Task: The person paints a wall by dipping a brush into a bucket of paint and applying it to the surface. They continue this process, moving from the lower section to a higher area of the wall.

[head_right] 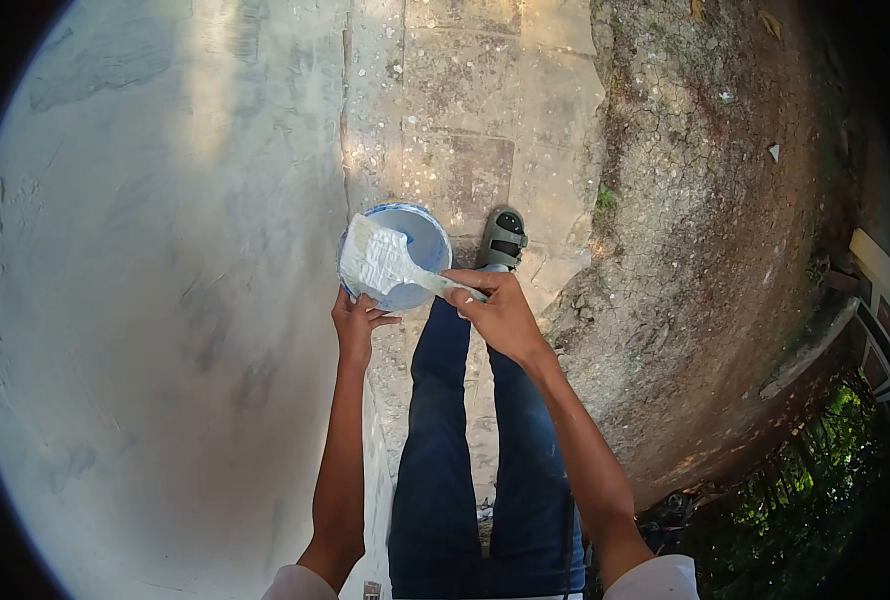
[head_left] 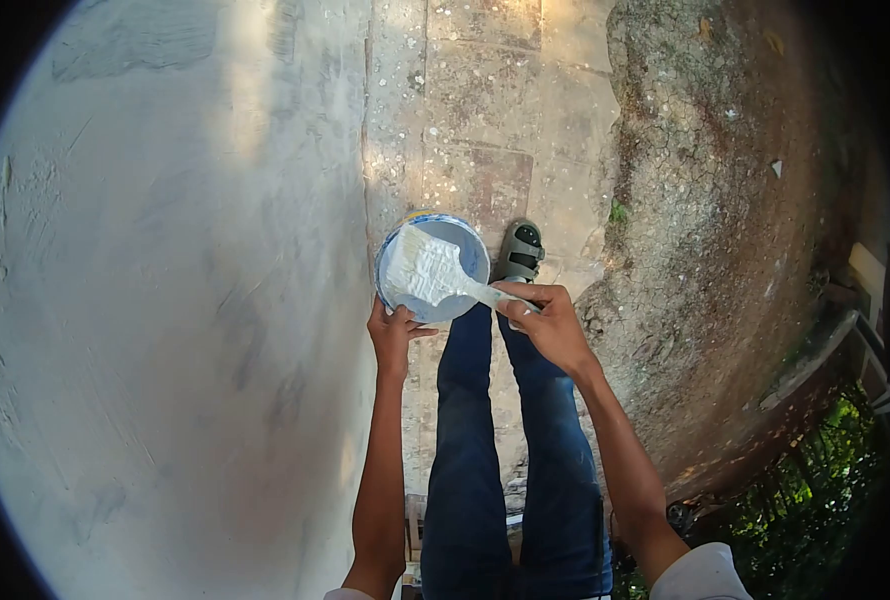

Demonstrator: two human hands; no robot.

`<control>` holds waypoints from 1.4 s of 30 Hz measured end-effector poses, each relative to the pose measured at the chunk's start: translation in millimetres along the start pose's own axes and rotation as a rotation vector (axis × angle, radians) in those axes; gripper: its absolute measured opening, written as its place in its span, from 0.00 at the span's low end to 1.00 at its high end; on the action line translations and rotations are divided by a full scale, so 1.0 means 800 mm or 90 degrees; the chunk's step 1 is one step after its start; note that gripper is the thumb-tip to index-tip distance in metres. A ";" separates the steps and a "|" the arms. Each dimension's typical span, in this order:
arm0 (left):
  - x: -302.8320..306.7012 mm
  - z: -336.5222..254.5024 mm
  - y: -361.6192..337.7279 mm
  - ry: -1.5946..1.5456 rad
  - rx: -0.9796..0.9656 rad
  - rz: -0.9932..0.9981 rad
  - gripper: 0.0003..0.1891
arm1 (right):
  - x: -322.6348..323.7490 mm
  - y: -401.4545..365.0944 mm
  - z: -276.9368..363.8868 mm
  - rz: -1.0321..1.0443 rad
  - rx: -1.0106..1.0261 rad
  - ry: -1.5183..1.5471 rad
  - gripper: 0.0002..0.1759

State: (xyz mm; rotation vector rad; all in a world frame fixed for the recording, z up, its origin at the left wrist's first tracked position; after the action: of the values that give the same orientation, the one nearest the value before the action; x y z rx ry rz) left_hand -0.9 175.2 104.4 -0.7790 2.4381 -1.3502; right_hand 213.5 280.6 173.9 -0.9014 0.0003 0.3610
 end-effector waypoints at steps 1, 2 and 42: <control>0.002 0.001 -0.001 -0.001 -0.003 -0.002 0.26 | 0.000 0.000 0.007 -0.003 -0.014 0.039 0.16; 0.004 0.003 -0.002 -0.012 0.006 -0.001 0.26 | -0.003 0.005 0.014 -0.006 -0.032 0.019 0.17; 0.036 0.040 -0.014 0.019 0.037 0.018 0.23 | -0.238 -0.003 0.161 -0.176 0.192 -0.462 0.23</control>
State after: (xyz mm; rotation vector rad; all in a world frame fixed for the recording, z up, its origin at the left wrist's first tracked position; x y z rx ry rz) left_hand -6.6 132.0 97.7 -0.7116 2.4107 -1.4255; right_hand 15.5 319.6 284.7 -0.4264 -0.7140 0.3992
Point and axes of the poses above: each hand's wrist, its own y-axis towards the middle knuckle, its own x-axis out of the back of the hand, z = x × y, the point moved 7 cm from there along y, towards the middle knuckle, and after that the axes turned 1 degree about -y, right-handed, at the moved point
